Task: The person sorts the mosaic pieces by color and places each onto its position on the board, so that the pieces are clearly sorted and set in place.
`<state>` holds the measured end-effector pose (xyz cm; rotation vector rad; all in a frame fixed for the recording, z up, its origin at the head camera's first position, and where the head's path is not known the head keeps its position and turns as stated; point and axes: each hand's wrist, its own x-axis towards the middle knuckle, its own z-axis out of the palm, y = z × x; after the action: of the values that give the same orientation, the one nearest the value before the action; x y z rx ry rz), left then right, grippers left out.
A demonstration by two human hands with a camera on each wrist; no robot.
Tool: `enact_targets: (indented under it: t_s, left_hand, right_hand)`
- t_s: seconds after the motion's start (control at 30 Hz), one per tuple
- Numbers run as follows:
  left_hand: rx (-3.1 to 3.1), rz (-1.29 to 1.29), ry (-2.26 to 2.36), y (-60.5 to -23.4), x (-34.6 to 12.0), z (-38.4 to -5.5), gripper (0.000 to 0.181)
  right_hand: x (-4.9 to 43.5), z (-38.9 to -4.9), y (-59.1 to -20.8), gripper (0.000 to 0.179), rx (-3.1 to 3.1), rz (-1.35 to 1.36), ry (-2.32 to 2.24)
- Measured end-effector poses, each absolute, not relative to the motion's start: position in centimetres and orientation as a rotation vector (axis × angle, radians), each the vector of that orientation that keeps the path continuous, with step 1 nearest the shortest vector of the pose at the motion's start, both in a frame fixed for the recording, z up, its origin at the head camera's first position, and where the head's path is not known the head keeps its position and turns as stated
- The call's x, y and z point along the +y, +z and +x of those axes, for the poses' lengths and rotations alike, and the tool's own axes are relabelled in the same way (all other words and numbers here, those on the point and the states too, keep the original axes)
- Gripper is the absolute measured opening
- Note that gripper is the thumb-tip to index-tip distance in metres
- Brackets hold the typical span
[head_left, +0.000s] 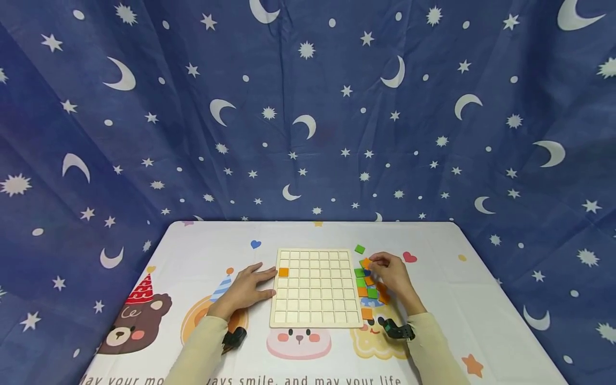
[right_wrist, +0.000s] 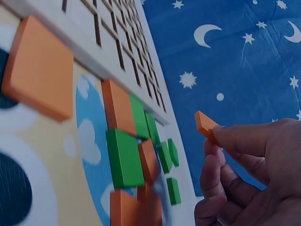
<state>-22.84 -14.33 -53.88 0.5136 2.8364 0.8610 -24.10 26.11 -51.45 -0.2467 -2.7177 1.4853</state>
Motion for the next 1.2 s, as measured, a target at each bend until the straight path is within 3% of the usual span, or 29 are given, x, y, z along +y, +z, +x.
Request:
enact_targets:
  t_s: [1.2]
  left_hand:
    - [2.816,0.488,0.881,-53.7,-14.4,-22.7,0.061]
  right_hand:
    - [17.7,-23.8,-51.3,0.009,-2.740,0.076,1.618]
